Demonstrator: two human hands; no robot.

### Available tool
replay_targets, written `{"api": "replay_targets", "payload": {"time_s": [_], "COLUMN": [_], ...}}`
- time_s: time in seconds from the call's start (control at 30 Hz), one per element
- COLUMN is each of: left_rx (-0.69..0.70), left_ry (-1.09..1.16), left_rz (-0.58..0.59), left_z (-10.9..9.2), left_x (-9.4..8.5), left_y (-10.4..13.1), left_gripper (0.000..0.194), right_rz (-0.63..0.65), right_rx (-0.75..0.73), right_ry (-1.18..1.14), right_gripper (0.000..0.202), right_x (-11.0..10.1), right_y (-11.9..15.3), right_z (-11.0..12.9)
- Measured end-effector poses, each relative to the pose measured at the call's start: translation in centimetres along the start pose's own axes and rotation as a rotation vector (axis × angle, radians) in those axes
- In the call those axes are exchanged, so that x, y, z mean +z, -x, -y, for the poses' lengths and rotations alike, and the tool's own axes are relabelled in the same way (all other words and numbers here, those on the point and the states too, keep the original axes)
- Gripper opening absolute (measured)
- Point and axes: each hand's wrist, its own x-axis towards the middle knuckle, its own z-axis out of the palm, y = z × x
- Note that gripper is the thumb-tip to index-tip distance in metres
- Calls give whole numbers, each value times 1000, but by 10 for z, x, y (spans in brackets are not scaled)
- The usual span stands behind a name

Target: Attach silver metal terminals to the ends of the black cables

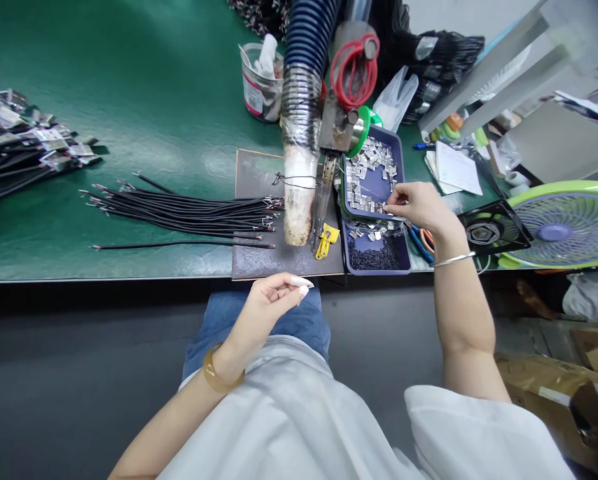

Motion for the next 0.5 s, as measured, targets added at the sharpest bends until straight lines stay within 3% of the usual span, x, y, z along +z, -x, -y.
{"api": "replay_targets", "payload": {"time_s": [0.1,0.27,0.4,0.5], "left_rx": [-4,-14,-7,18], "left_ry": [11,16,28,39], "left_rz": [6,31,37,10], "left_z": [0,-7,-14,-18], "left_x": [0,1,7,14], "left_y": [0,-3,-8,-11], "left_gripper": [24,28,20,19], "right_rz": [-20,-257,-408,-468], "right_rx": [21,34,-35,-106], "right_ry": [-76,-224,-327,-439], "right_gripper": [19,17,10,13], "right_x": [2,8,21,45], "right_y": [-3,7,53,96], "right_z": [4,29,77,117]}}
